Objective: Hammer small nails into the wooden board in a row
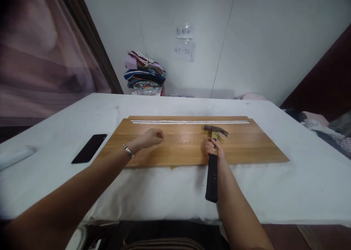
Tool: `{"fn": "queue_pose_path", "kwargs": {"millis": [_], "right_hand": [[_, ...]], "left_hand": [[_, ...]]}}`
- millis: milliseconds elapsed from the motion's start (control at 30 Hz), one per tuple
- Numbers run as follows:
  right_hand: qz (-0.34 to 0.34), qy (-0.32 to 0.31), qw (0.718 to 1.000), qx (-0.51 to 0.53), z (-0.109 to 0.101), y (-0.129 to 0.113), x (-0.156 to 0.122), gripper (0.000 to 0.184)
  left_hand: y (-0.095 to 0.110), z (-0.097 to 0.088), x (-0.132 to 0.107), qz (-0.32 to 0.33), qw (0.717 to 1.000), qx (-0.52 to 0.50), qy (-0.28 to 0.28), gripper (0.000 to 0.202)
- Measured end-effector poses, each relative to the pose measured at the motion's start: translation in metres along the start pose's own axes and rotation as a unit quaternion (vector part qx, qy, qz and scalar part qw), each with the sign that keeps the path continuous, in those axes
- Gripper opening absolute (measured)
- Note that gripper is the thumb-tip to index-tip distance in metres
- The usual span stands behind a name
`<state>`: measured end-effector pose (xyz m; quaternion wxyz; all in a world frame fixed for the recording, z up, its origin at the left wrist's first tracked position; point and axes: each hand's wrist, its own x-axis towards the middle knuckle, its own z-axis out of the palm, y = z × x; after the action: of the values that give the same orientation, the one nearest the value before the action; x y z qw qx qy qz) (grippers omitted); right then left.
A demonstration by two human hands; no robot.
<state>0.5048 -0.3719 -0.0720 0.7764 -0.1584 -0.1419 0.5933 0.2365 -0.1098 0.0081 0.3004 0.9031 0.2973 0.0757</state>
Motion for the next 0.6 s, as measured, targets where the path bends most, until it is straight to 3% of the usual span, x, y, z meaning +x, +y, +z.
{"fn": "queue_pose_path", "kwargs": {"millis": [33, 133, 300, 467, 600], "right_hand": [[-0.002, -0.003, 1.000, -0.015, 0.000, 0.000, 0.000, 0.013], [-0.002, -0.012, 0.999, -0.030, -0.001, 0.000, 0.000, 0.013], [0.014, 0.020, 0.999, 0.031, -0.002, 0.000, 0.000, 0.012], [0.024, 0.044, 0.998, 0.034, -0.002, 0.000, 0.003, 0.012], [0.010, 0.020, 0.999, 0.023, -0.006, 0.003, 0.008, 0.013]], "left_hand": [[0.005, 0.007, 0.004, 0.006, 0.999, -0.049, -0.012, 0.013], [0.024, 0.024, 0.009, 0.002, 0.991, -0.133, 0.026, 0.015], [0.049, 0.039, 0.003, -0.019, 0.989, -0.134, 0.058, 0.011], [0.052, 0.044, 0.001, -0.007, 0.992, -0.102, 0.069, 0.007], [0.049, 0.049, 0.001, 0.013, 0.993, -0.082, 0.079, 0.010]]}}
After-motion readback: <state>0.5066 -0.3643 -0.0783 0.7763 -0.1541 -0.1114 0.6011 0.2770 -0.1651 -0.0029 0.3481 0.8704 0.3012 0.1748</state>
